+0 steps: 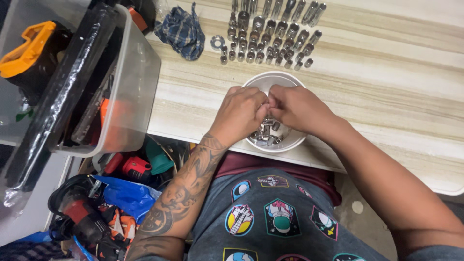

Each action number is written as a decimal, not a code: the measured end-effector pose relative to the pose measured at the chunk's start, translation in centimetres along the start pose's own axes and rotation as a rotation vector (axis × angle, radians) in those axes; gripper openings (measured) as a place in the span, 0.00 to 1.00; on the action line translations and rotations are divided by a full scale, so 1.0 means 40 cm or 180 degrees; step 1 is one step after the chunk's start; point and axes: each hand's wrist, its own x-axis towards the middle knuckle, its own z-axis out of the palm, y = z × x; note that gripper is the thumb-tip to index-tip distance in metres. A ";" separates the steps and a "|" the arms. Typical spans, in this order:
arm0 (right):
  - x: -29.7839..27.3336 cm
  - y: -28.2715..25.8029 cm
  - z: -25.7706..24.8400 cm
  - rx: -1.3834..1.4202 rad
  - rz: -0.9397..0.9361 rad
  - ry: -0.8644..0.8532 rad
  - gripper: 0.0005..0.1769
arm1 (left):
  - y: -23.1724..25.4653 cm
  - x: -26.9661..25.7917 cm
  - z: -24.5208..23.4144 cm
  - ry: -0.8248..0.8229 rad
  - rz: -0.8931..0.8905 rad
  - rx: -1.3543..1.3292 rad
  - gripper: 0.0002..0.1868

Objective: The person sorts various metal sockets and screws by hand, picking them up from a wooden table and placing them into a white bowl.

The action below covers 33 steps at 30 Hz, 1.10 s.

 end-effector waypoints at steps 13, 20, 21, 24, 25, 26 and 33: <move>0.027 -0.042 -0.052 0.0811 -0.0235 0.0632 0.08 | -0.007 0.010 -0.015 0.0912 -0.0283 -0.0532 0.10; 0.129 -0.062 -0.067 0.0382 -0.0876 0.0798 0.07 | -0.070 0.049 -0.044 0.1129 -0.0395 -0.0345 0.14; 0.144 -0.064 -0.067 0.0388 -0.0839 0.0758 0.08 | -0.084 0.051 -0.043 0.1170 -0.0410 -0.0302 0.15; 0.193 -0.051 -0.066 0.0393 -0.0163 0.0419 0.10 | -0.122 0.047 -0.028 0.1428 -0.0448 -0.0303 0.14; 0.213 -0.040 -0.063 0.0318 -0.0296 0.0358 0.10 | -0.135 0.047 -0.020 0.1338 -0.0660 -0.0384 0.14; 0.236 -0.029 -0.057 0.0244 -0.0428 0.0297 0.11 | -0.148 0.047 -0.010 0.1245 -0.0870 -0.0466 0.13; 0.323 0.003 -0.008 -0.0270 0.0114 -0.0376 0.18 | -0.234 0.046 0.030 0.1101 -0.0817 0.0228 0.12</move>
